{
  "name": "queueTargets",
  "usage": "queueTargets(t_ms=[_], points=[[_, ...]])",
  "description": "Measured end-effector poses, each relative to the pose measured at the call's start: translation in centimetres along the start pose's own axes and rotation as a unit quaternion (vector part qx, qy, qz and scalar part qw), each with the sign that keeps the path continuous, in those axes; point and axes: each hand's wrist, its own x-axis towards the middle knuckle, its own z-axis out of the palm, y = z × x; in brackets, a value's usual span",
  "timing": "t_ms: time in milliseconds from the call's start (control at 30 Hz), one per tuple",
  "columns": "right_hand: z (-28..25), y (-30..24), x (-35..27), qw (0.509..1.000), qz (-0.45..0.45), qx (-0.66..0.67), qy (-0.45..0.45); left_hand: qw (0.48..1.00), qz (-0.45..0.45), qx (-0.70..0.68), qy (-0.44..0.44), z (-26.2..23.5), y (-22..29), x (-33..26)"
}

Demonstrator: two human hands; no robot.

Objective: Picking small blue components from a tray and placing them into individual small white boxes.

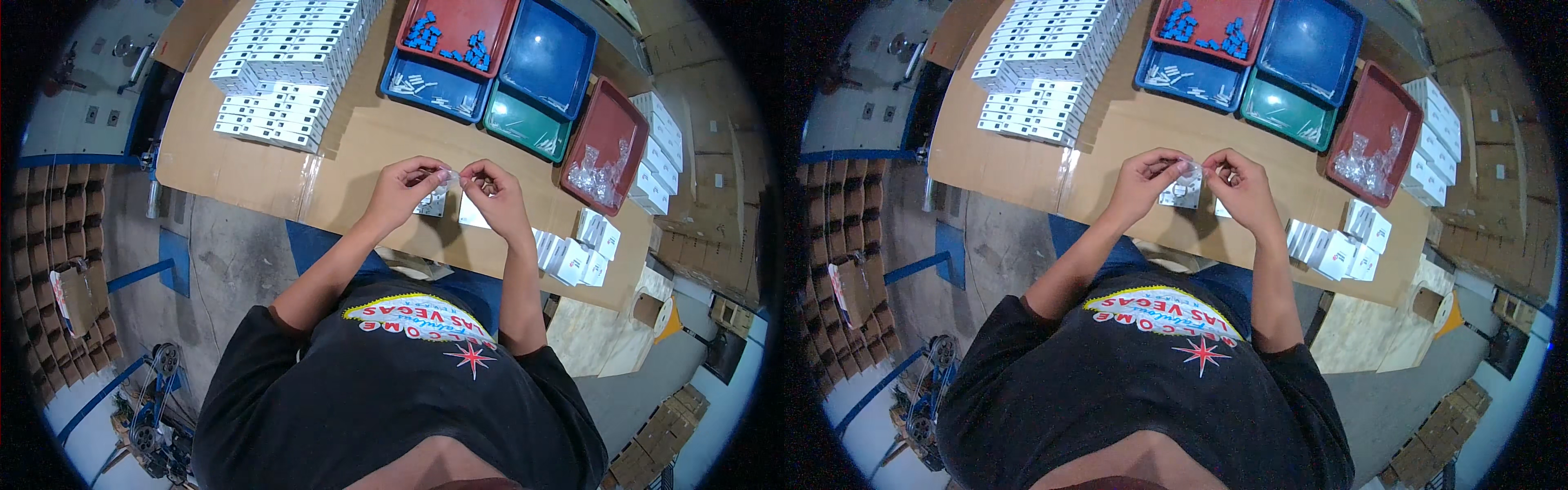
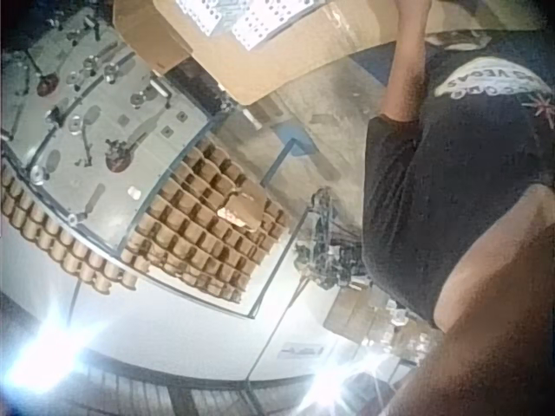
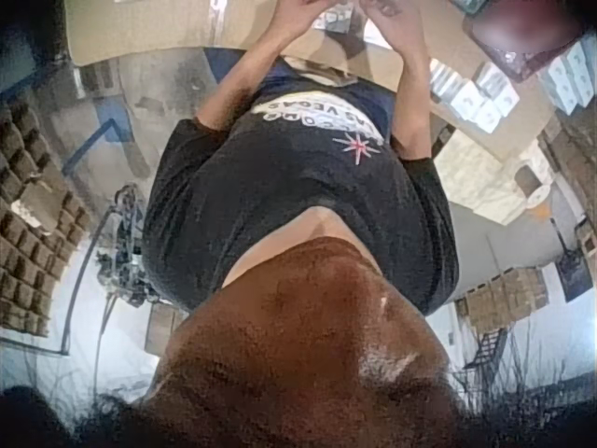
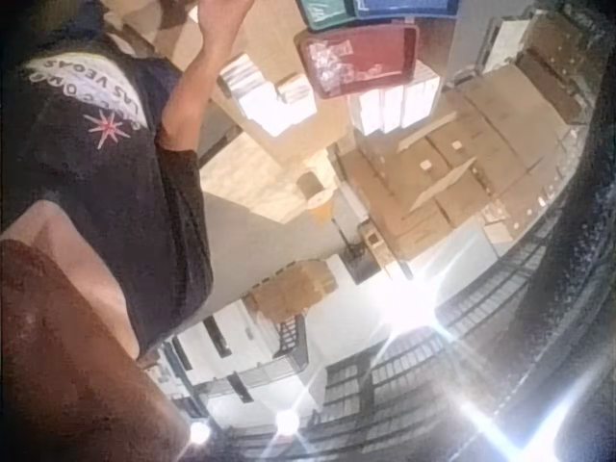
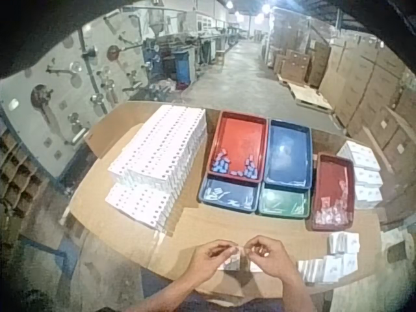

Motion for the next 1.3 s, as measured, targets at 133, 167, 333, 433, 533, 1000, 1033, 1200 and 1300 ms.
queueTargets(t_ms=[133,167,333,433,533,1000,1033,1200,1300], points=[[0.2,-0.1,0.1,1.000,-0.001,0.030,0.008,1.000,-0.005,-0.001,-0.008,0.0,0.0,0.1],[0.2,-0.1,0.0,1.000,0.000,0.022,0.003,1.000,-0.003,0.001,-0.008,0.0,-0.1,0.0],[0.4,0.6,0.0,1.000,0.001,0.019,0.001,1.000,-0.005,0.002,-0.007,0.1,0.2,0.0],[0.6,0.9,0.0,1.000,-0.015,0.019,0.017,1.000,-0.011,-0.006,-0.013,0.1,0.2,0.0],[0.8,1.0,0.0,0.999,-0.013,0.020,0.024,1.000,-0.019,-0.015,-0.007,0.1,0.2,0.0],[0.9,0.3,0.2,0.999,-0.012,0.033,0.025,1.000,-0.007,-0.008,-0.013,0.1,-0.1,0.0],[1.0,0.5,0.2,0.999,-0.012,0.033,0.026,1.000,-0.007,-0.009,-0.013,0.2,-0.1,0.0],[1.2,1.6,0.1,0.999,-0.019,0.039,0.025,1.000,-0.016,-0.007,-0.016,0.4,-0.3,-0.2],[1.3,1.5,0.1,0.998,-0.006,0.048,0.028,1.000,-0.025,-0.005,-0.018,0.3,-0.2,-0.2]])
